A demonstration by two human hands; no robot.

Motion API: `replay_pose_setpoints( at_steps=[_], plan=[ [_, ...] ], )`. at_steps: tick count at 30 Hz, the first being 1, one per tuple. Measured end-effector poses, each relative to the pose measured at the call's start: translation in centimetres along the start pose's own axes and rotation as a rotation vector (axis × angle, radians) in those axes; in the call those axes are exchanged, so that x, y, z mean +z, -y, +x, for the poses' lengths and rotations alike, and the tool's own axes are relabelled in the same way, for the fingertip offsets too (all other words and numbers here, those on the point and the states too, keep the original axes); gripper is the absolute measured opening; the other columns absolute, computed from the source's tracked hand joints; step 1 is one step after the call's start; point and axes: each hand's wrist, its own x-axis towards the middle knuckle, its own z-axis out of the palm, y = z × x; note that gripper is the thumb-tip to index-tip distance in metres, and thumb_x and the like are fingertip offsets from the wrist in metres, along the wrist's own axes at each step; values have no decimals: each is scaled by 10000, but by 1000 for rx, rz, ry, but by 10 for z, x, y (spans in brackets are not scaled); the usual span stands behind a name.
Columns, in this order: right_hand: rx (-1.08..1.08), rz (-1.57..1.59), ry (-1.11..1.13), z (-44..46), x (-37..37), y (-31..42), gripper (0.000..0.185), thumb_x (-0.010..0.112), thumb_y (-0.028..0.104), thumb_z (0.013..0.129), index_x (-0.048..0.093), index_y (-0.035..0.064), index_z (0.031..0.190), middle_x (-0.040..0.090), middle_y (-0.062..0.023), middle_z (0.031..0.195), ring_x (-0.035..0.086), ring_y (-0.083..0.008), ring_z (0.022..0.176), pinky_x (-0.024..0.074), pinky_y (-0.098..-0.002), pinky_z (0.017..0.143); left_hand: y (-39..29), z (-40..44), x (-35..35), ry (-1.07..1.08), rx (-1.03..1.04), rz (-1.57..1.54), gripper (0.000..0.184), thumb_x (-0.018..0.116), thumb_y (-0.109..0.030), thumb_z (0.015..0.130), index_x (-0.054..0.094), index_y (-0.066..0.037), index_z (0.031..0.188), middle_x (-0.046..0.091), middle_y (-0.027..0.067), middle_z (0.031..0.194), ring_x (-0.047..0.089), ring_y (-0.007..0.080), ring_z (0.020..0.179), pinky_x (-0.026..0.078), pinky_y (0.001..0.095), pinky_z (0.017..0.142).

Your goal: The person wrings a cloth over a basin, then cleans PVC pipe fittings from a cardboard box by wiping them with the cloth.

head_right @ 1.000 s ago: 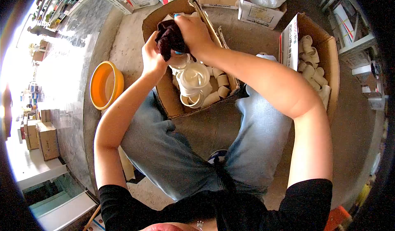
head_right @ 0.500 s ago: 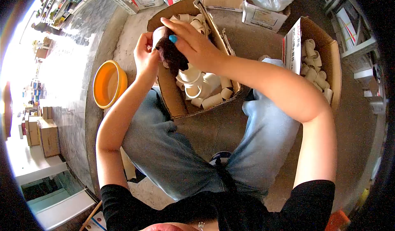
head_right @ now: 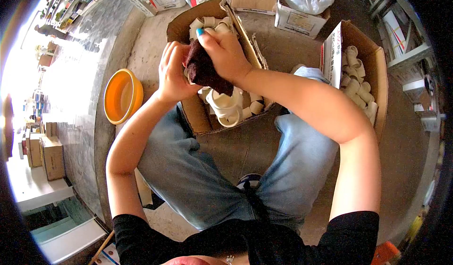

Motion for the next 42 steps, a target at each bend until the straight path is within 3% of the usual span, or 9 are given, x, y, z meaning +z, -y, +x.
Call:
replay_pose_setpoints(
  at_steps=[3,7,9,10,17,22,27,32,42],
  plan=[
    [59,-23,17,13,-3,-13,381,432,268,857,489,-28,625,485,-161,521,496,-246,510,376,-364,530,-3,-2,5,-15,1,-28,570,806,-350,493,497,8,811,408,101,705,419,275,636,375,343,578],
    [774,465,-54,28,-2,-3,298,398,260,838,581,43,749,584,-88,646,585,-185,575,431,-341,491,-6,-2,10,59,3,-17,598,826,-396,464,444,-21,729,391,93,697,401,268,625,345,342,546],
    [972,737,76,30,-21,-27,252,414,242,831,596,68,817,600,-95,712,581,-176,586,459,-335,549,-12,0,15,96,298,-23,546,805,-324,484,524,-5,828,443,96,732,453,272,662,391,350,567],
    [571,340,295,35,-20,-38,256,433,255,830,602,63,826,605,-87,727,581,-175,599,457,-319,570,-20,0,19,110,234,-49,539,798,-317,487,530,-4,834,443,98,729,456,276,662,397,352,573],
    [704,656,-145,40,-32,-5,252,473,280,819,606,67,814,621,-63,735,606,-146,651,501,-286,633,-12,6,21,54,46,-54,611,834,-397,458,504,-19,806,445,92,716,447,255,641,392,339,556],
    [500,685,-67,36,-29,8,342,440,331,854,599,30,829,630,-81,801,611,-171,695,498,-326,688,0,0,21,123,-133,107,604,820,-391,466,539,-21,851,514,83,770,519,265,723,447,351,636],
    [-296,-584,29,8,2,-7,324,577,281,814,492,-12,922,564,-219,856,555,-363,821,432,-421,740,5,-1,25,96,-289,-86,576,790,-291,501,548,-60,970,574,110,945,555,284,864,464,367,757],
    [-20,-249,67,15,-2,-4,369,554,336,831,496,-6,957,586,-212,832,565,-367,783,440,-410,715,4,6,7,6,-156,90,639,835,-341,451,548,-27,928,532,97,840,535,285,770,456,370,673],
    [150,432,-312,21,7,-6,282,504,253,864,572,-20,856,567,-112,679,516,-144,638,429,-309,620,1,6,7,-115,-343,-94,607,833,-277,475,503,3,900,480,111,819,489,255,732,425,333,653]
  ],
)
